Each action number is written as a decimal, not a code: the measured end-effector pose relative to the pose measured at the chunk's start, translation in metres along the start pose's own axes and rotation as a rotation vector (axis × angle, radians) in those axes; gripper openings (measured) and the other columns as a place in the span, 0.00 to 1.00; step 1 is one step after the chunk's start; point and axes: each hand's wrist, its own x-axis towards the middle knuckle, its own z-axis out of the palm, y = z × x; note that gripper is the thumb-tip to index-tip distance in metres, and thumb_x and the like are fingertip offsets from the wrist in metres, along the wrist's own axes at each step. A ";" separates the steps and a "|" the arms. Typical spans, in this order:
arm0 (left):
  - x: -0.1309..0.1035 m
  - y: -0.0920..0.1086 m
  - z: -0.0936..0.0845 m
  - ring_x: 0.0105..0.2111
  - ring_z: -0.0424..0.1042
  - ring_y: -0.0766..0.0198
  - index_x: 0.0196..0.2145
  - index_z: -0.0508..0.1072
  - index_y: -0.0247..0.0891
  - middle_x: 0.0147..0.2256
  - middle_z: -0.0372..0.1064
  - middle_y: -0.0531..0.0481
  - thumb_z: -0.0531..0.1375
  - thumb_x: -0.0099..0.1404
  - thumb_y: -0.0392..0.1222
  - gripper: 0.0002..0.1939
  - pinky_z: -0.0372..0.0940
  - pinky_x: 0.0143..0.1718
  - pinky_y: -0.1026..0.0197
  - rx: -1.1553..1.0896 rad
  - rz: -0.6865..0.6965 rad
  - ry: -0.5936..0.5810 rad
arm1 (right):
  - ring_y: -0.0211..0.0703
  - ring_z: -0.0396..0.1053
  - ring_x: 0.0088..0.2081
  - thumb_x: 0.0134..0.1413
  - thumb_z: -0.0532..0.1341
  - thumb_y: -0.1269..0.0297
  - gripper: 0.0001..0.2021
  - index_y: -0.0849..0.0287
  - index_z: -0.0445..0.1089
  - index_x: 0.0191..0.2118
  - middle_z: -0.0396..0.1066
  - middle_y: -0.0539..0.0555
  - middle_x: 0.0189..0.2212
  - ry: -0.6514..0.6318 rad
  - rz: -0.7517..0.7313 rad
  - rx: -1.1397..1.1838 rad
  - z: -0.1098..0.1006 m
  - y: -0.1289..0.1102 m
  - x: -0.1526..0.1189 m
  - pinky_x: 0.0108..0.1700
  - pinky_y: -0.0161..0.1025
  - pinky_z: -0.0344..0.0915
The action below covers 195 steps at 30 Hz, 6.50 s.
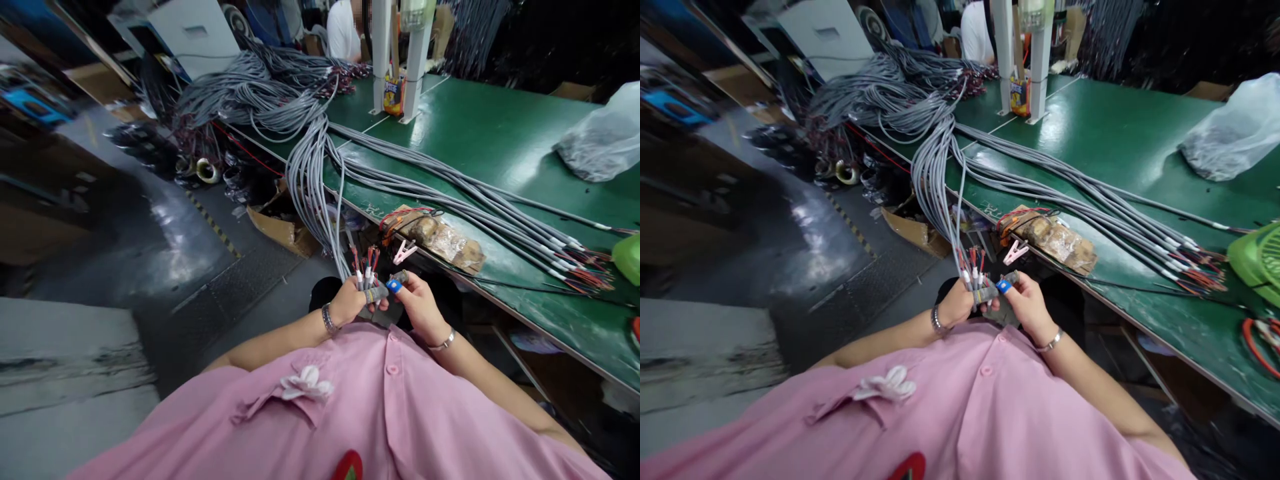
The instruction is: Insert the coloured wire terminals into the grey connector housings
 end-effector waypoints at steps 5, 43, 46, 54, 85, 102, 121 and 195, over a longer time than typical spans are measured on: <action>-0.006 0.001 -0.006 0.21 0.72 0.64 0.25 0.75 0.30 0.22 0.74 0.44 0.68 0.53 0.51 0.18 0.62 0.20 0.66 0.054 -0.014 -0.067 | 0.39 0.66 0.18 0.51 0.65 0.54 0.12 0.55 0.64 0.29 0.68 0.46 0.16 -0.167 0.054 0.023 0.007 -0.007 0.006 0.25 0.38 0.62; 0.002 -0.009 -0.001 0.20 0.72 0.64 0.26 0.74 0.32 0.21 0.72 0.47 0.68 0.53 0.51 0.18 0.58 0.17 0.68 -0.119 0.090 0.263 | 0.35 0.64 0.19 0.54 0.63 0.51 0.14 0.56 0.63 0.29 0.66 0.45 0.17 -0.054 0.099 0.056 0.014 0.004 0.023 0.25 0.34 0.57; 0.003 -0.007 0.000 0.20 0.72 0.64 0.27 0.74 0.32 0.21 0.72 0.47 0.68 0.52 0.52 0.18 0.57 0.17 0.67 -0.131 0.089 0.267 | 0.34 0.63 0.20 0.53 0.64 0.52 0.15 0.57 0.64 0.29 0.66 0.46 0.17 -0.061 0.126 0.127 0.012 0.006 0.024 0.25 0.34 0.56; 0.002 -0.002 0.001 0.20 0.73 0.64 0.25 0.72 0.32 0.22 0.73 0.46 0.69 0.51 0.49 0.16 0.55 0.16 0.68 -0.197 0.092 0.325 | 0.33 0.59 0.23 0.46 0.69 0.55 0.13 0.58 0.70 0.30 0.65 0.46 0.22 0.031 0.123 0.108 -0.002 0.010 0.023 0.28 0.35 0.58; -0.004 -0.005 -0.003 0.18 0.69 0.66 0.25 0.74 0.33 0.20 0.72 0.48 0.67 0.53 0.50 0.16 0.60 0.19 0.67 -0.003 0.039 0.195 | 0.38 0.66 0.23 0.47 0.68 0.53 0.14 0.57 0.69 0.31 0.70 0.48 0.20 -0.183 0.153 0.052 0.004 -0.007 0.022 0.29 0.37 0.62; -0.007 -0.004 -0.005 0.19 0.72 0.65 0.27 0.75 0.32 0.20 0.72 0.48 0.67 0.54 0.49 0.15 0.56 0.17 0.68 -0.096 0.066 0.225 | 0.34 0.62 0.26 0.49 0.65 0.51 0.14 0.57 0.70 0.34 0.67 0.48 0.27 0.117 0.248 0.359 -0.017 0.012 0.024 0.29 0.34 0.64; -0.003 -0.002 -0.001 0.20 0.72 0.65 0.25 0.73 0.32 0.22 0.73 0.47 0.68 0.53 0.49 0.16 0.56 0.17 0.69 -0.123 0.087 0.270 | 0.33 0.64 0.22 0.44 0.71 0.60 0.11 0.59 0.71 0.27 0.71 0.47 0.20 -0.016 0.218 0.231 0.000 0.003 0.010 0.28 0.33 0.58; 0.010 0.019 0.015 0.16 0.69 0.66 0.26 0.71 0.33 0.18 0.71 0.50 0.69 0.48 0.49 0.17 0.56 0.16 0.67 -0.208 -0.018 0.152 | 0.38 0.68 0.27 0.44 0.63 0.35 0.26 0.56 0.74 0.33 0.75 0.52 0.30 0.003 0.195 0.588 -0.016 -0.003 0.055 0.29 0.36 0.67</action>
